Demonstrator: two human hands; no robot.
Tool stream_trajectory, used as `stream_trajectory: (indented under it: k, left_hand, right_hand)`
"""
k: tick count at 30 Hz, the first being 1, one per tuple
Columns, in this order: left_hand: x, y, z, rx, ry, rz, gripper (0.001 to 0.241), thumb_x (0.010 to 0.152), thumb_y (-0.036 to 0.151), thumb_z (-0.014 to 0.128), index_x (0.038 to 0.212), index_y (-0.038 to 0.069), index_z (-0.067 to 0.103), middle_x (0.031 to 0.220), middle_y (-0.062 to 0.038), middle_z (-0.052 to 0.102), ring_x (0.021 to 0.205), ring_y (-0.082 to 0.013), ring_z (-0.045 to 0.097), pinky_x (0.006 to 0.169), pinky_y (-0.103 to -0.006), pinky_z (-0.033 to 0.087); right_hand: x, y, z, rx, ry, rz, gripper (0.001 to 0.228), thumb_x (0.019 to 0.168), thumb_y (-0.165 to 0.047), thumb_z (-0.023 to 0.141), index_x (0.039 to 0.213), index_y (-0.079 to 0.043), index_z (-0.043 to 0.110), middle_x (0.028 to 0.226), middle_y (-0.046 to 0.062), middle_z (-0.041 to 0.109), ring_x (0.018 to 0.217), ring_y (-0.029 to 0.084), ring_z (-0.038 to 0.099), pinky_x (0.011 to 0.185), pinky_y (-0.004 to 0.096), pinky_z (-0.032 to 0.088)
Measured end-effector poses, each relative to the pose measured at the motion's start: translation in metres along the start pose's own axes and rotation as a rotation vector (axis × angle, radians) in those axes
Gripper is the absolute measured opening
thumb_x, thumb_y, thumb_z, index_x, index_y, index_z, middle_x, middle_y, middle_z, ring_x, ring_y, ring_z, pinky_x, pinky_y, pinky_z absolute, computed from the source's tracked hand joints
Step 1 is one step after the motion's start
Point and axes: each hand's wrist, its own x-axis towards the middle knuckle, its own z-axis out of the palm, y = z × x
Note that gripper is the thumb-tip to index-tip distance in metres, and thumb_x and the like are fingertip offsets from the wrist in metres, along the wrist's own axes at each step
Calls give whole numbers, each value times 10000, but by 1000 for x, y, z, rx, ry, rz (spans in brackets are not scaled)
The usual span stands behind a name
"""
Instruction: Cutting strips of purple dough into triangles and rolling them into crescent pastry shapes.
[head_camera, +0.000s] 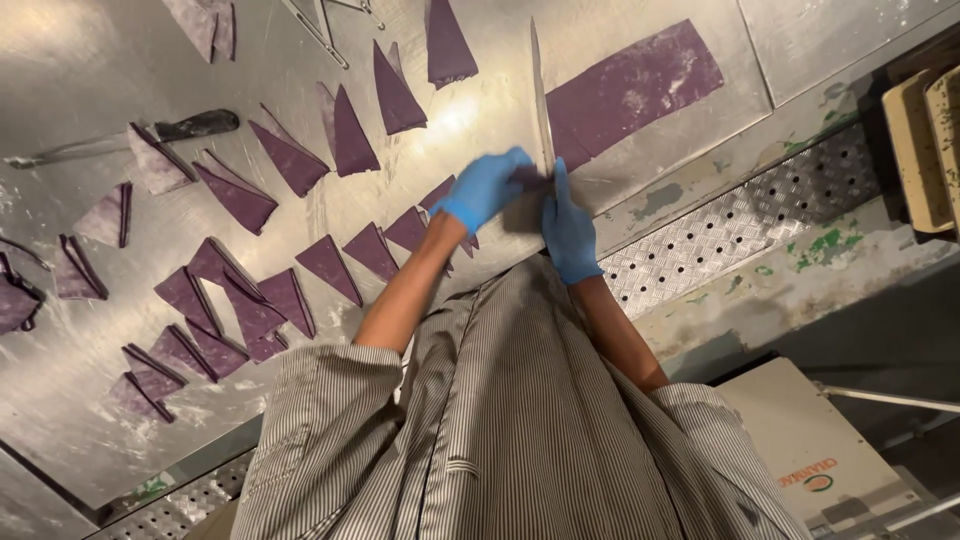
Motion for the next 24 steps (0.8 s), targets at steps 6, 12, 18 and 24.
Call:
stream_trajectory:
  k: [6,12,18,24]
  left_hand:
    - [-50,32,-18,-152,-14,-1,429,828,107,750,1231,43,616,1052,-209,733,973,-417,710,806,-464,572]
    - [-31,-45,13,-298,-43,-183,503,860,134,712,1345,64,598,1139,-151,719,1066,-290,709,928,-444,567]
    - [-18,-30,58,273,528,-9,688,817,263,859,1408,101,545,1342,-137,601,1229,-338,574,1055,-482,479]
    - [13,14,125,144,444,-272,804,777,270,843,1462,52,483,1343,-184,558,1196,-404,534,1000,-475,443]
  right_hand:
    - [-4,-23,-15,-50,-76,102,658,1093,-251,462,1665,-226,138,1027,243,730,867,415,715,776,503,572]
    - [-17,-19,-31,219,113,-96,611,1087,-164,532,1645,-167,282,977,280,692,785,404,707,678,468,535]
    - [10,14,-99,139,10,-70,608,1073,-153,558,1636,-207,333,720,251,580,597,422,592,576,484,453]
    - [65,44,-126,-56,-244,-206,633,1055,-159,568,1638,-234,333,646,243,570,558,415,583,582,507,425]
